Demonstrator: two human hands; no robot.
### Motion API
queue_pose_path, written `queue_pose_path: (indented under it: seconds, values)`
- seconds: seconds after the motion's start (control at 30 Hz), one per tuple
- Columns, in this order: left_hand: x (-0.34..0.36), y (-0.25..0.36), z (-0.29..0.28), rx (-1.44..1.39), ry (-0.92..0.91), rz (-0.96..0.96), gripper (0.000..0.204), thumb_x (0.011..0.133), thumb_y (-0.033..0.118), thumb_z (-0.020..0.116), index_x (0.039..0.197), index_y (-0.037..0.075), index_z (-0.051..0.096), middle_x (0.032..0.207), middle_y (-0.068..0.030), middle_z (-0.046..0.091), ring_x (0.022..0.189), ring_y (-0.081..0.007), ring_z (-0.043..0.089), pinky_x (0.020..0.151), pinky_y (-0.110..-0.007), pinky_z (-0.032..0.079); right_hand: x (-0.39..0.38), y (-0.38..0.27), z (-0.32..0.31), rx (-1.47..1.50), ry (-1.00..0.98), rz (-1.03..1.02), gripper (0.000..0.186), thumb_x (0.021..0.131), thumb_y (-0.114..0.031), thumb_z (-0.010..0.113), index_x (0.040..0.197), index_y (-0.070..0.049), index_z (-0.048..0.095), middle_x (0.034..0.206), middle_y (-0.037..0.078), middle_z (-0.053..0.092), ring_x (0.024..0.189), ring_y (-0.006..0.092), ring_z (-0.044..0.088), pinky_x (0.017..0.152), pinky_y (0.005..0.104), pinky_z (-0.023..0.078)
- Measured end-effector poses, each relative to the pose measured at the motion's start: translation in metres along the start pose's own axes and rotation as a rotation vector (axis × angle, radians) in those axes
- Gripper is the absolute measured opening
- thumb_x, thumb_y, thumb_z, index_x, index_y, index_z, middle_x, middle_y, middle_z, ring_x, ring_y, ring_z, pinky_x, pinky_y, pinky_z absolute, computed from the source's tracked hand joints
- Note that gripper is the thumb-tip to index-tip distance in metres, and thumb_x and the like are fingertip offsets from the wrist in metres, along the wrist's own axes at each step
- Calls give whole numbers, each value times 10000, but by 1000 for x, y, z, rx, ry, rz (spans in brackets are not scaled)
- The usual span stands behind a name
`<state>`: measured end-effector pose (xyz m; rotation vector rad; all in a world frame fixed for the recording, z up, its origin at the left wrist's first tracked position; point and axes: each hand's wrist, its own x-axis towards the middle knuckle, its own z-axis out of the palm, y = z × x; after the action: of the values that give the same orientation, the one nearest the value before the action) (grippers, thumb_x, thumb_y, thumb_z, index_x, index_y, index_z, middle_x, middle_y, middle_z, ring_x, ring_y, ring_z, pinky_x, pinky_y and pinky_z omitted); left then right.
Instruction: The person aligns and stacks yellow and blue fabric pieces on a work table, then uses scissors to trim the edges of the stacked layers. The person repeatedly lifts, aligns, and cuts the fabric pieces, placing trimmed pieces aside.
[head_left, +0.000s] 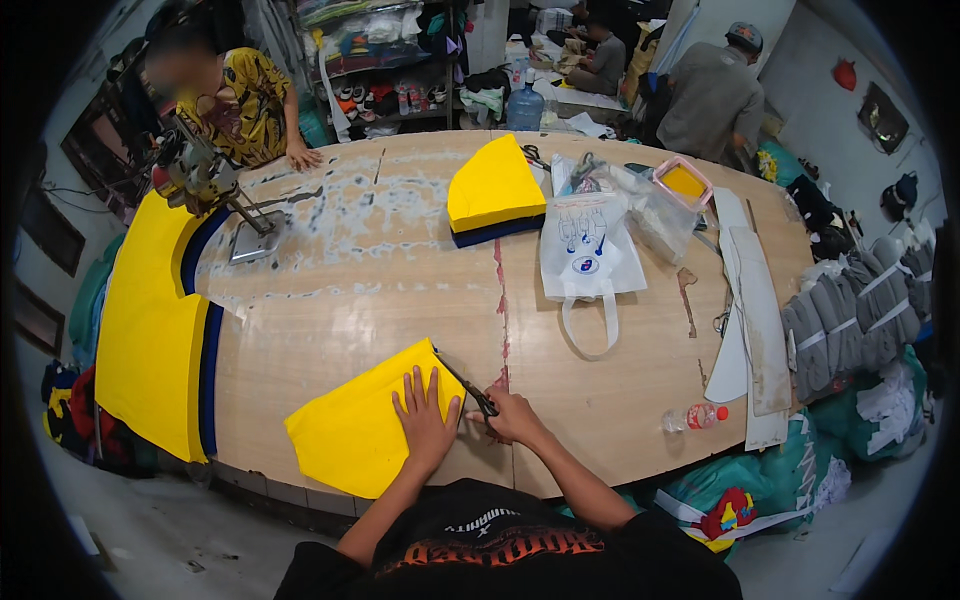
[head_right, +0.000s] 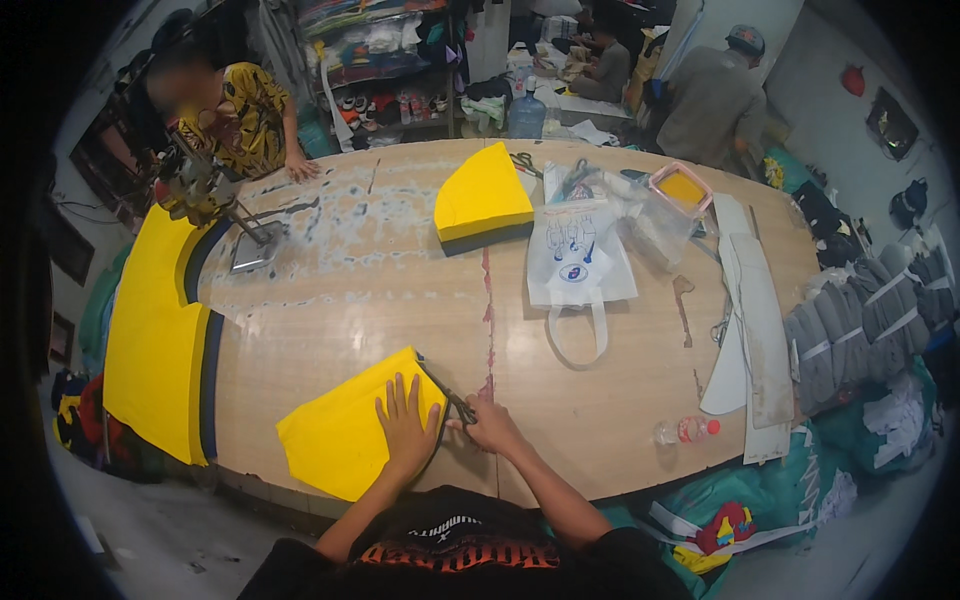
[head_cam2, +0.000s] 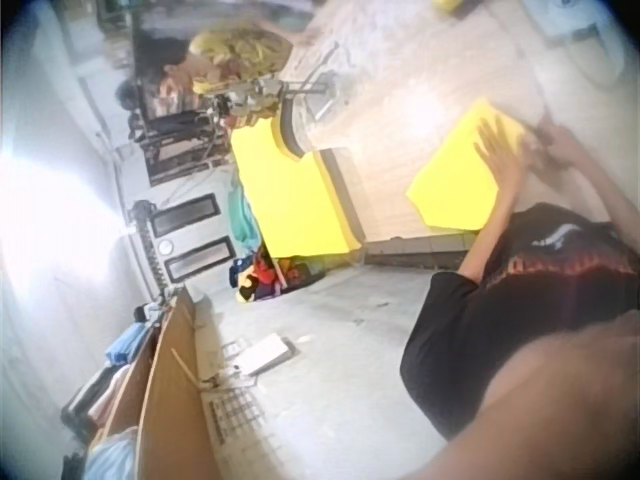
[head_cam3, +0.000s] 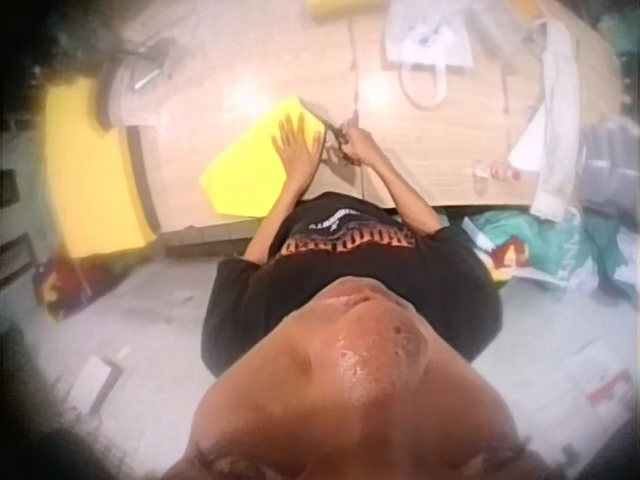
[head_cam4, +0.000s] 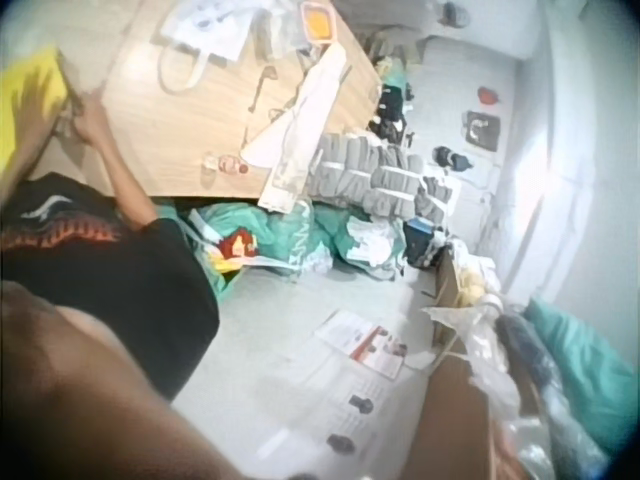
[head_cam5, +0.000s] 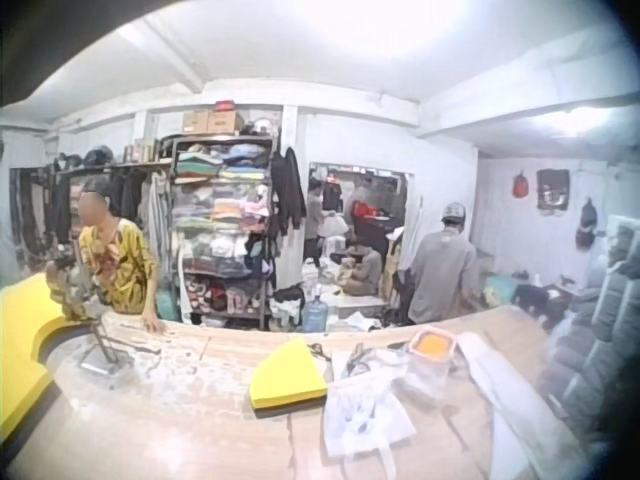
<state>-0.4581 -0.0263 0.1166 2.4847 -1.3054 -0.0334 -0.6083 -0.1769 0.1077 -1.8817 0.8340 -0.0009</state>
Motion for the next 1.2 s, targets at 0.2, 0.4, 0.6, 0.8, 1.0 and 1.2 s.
queue_pose_path:
  seconds: [0.2,0.4,0.6,0.8,1.0,1.2]
  values:
    - [31,-28,-14,-49,153,54,634,1095,390,602,1628,76,462,1672,-202,448,1555,-421,371,1273,-625,234,-4,-24,-14,-16,7,134,819,782,-581,955,1200,-18,531,916,193,732,865,368,776,769,461,598]
    - [74,-73,7,-140,101,63,510,1111,384,571,1515,73,576,1483,-194,627,1401,-386,546,1223,-571,333,-3,-22,-10,-184,99,63,911,726,-611,973,1234,-11,513,960,232,731,965,439,754,854,482,589]
    - [91,-94,3,-300,8,66,459,1102,432,576,1357,69,693,1253,-190,747,1196,-396,676,1071,-519,481,-36,-71,-31,-320,52,204,779,751,-591,940,1154,25,685,1052,248,771,1021,448,759,887,505,591]
    - [86,-91,4,-292,36,28,453,1091,454,582,1323,85,702,1204,-162,758,1124,-366,689,1026,-498,490,-65,-117,-40,-295,-21,348,574,805,-577,904,905,-33,753,836,161,780,841,315,778,784,426,590]
    - [87,-88,8,-280,101,54,432,1083,449,593,1299,93,708,1168,-141,751,1094,-348,683,1004,-470,491,-53,-108,-13,-239,76,284,553,814,-535,923,754,-45,675,684,94,720,684,237,711,678,390,540]
    - [86,-88,5,-299,104,32,426,1066,447,624,1283,91,711,1159,-138,748,1089,-339,681,999,-467,490,-34,-116,-5,-223,82,345,488,843,-435,931,758,-39,659,665,79,719,652,211,704,656,366,536]
